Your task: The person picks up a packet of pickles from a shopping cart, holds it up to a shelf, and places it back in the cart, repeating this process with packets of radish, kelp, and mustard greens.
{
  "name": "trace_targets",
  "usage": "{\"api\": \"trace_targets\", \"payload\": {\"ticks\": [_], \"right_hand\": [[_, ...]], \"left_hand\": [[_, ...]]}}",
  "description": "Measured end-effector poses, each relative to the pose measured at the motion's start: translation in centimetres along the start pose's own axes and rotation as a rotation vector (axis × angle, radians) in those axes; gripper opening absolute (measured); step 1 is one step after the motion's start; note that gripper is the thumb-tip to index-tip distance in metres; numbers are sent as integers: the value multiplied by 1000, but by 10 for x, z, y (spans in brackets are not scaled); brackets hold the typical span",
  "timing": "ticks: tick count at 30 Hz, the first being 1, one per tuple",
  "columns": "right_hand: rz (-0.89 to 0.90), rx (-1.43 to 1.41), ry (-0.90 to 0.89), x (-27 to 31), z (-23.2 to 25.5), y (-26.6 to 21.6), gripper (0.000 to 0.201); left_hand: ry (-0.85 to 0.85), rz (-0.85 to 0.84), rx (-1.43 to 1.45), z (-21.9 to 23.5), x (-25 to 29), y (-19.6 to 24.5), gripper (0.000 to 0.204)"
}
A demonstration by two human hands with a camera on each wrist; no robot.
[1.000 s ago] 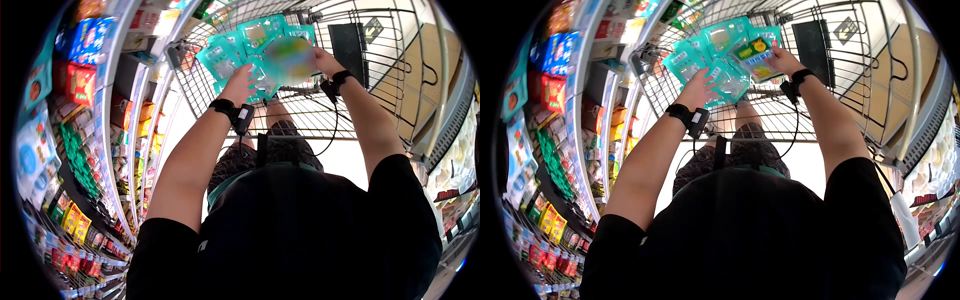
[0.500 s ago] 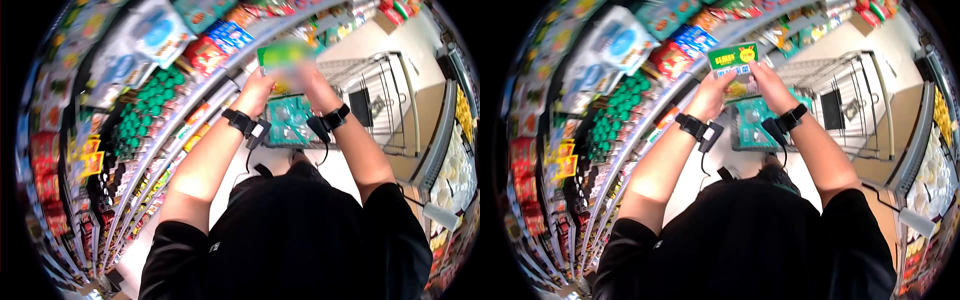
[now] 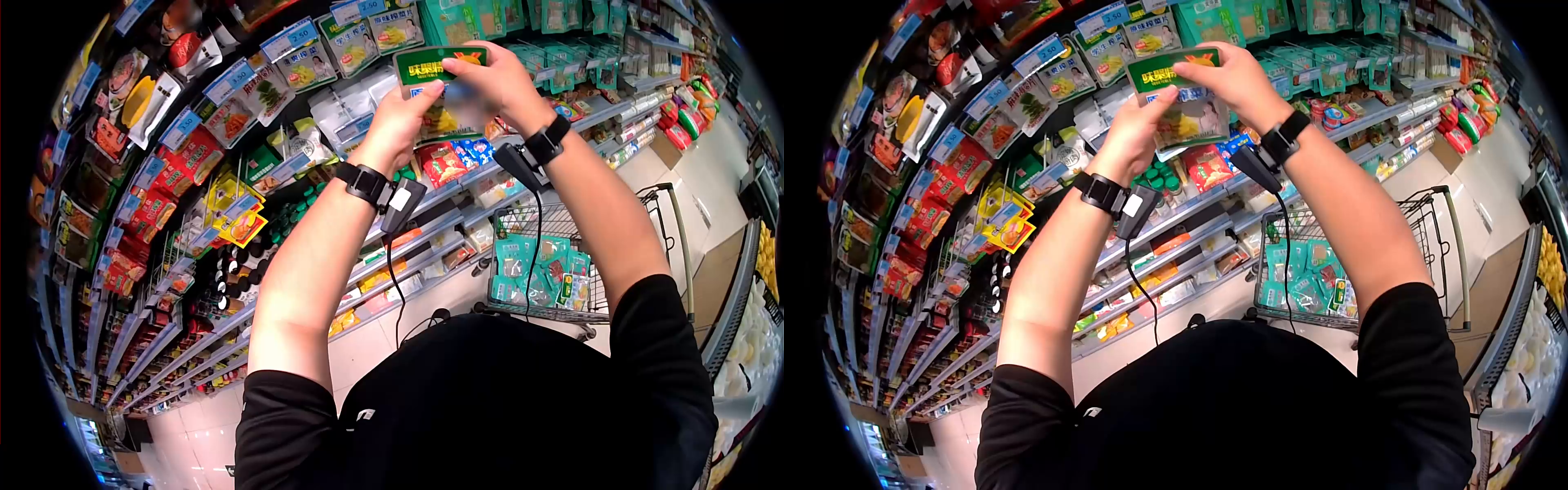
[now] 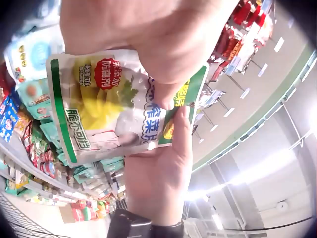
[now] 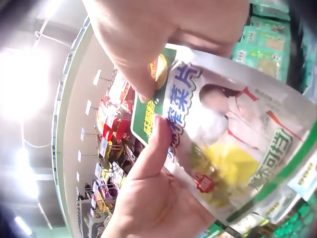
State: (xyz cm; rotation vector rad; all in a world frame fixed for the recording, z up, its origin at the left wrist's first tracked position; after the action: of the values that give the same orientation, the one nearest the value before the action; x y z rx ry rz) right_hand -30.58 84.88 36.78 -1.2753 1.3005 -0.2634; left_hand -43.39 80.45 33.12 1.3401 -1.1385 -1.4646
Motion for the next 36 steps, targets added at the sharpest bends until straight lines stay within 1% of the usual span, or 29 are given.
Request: {"api": "trace_targets", "payload": {"ticks": [3, 5, 7, 9, 10, 11, 13, 14, 15, 17, 19, 20, 21, 22, 23, 24, 25, 26, 27, 28, 29, 31, 32, 33, 34, 36], "right_hand": [[-65, -203, -126, -27, -11, -6, 31], [-77, -186, -139, -43, -5, -4, 29], [-94, -170, -155, -54, -1, 0, 27], [-102, -186, -127, -64, 9, 6, 27], [-134, -236, -126, -70, 13, 13, 27], [-130, -241, -133, -78, 16, 17, 27], [-178, -256, -101, -91, 22, 25, 26], [-165, -301, -121, -98, 22, 25, 26], [-157, -287, -102, -109, 27, 31, 26], [-183, -336, -107, -129, 37, 47, 29], [-175, -325, -95, -148, 48, 62, 30], [-168, -309, -80, -159, 54, 70, 30], [-166, -320, -86, -166, 53, 73, 30], [-120, -337, -90, -172, 53, 72, 31], [-75, -351, -96, -179, 54, 71, 32], [-58, -364, -139, -185, 52, 70, 33], [-66, -372, -140, -192, 53, 76, 33], [-31, -344, -136, -199, 55, 78, 32], [4, -316, -132, -202, 54, 76, 32], [41, -317, -112, -202, 53, 74, 22], [33, -322, -113, -202, 50, 75, 22], [100, -260, -86, -203, 46, 71, 25], [118, -253, -115, -204, 41, 70, 28], [140, -266, -100, -206, 40, 71, 30], [188, -293, -109, -207, 39, 69, 31], [291, -356, -97, -209, 38, 65, 33]], "left_hand": [[26, -36, 0, 7, -21, 14, 29], [70, -59, -18, 7, -28, 17, 29], [105, -14, -33, 8, -36, 13, 28], [136, -45, -54, 8, -46, 12, 28], [142, -30, -77, 8, -52, 10, 29], [148, -15, -100, 9, -59, 8, 29], [161, -9, -107, 13, -71, 0, 28], [170, -7, -110, 16, -79, -3, 27], [180, -8, -116, 20, -89, -6, 26], [189, 15, -134, 28, -108, -19, 25], [230, 60, -159, 36, -122, -27, 23], [237, 61, -168, 39, -131, -29, 23], [248, 4, -149, 41, -139, -26, 24], [259, -52, -127, 45, -147, -25, 25], [268, -51, -130, 50, -153, -27, 25], [313, -36, -175, 51, -153, -22, 26], [356, -17, -220, 53, -154, -20, 27], [405, -30, -290, 58, -156, -17, 28], [410, -23, -293, 61, -158, -18, 28], [452, -59, -321, 64, -157, -15, 29], [494, -99, -349, 66, -156, -11, 29], [495, -124, -338, 69, -154, -15, 32], [518, -175, -351, 73, -154, -11, 33], [538, -234, -367, 76, -154, -3, 35], [512, -229, -394, 77, -153, 0, 36], [519, -214, -416, 82, -155, 2, 31]]}}
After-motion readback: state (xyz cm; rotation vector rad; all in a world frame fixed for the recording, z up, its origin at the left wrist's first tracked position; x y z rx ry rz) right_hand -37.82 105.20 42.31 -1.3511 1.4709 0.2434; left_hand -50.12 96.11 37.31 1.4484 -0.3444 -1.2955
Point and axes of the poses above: each hand's wrist, its own x-axis away from the middle knuckle, its own z-axis out of the back of the hand, y = z × x, the point moved 8 cm from there along -x, towards the middle knuckle, and after that the axes turned 11 degrees about -x, right-handed, at the moved point
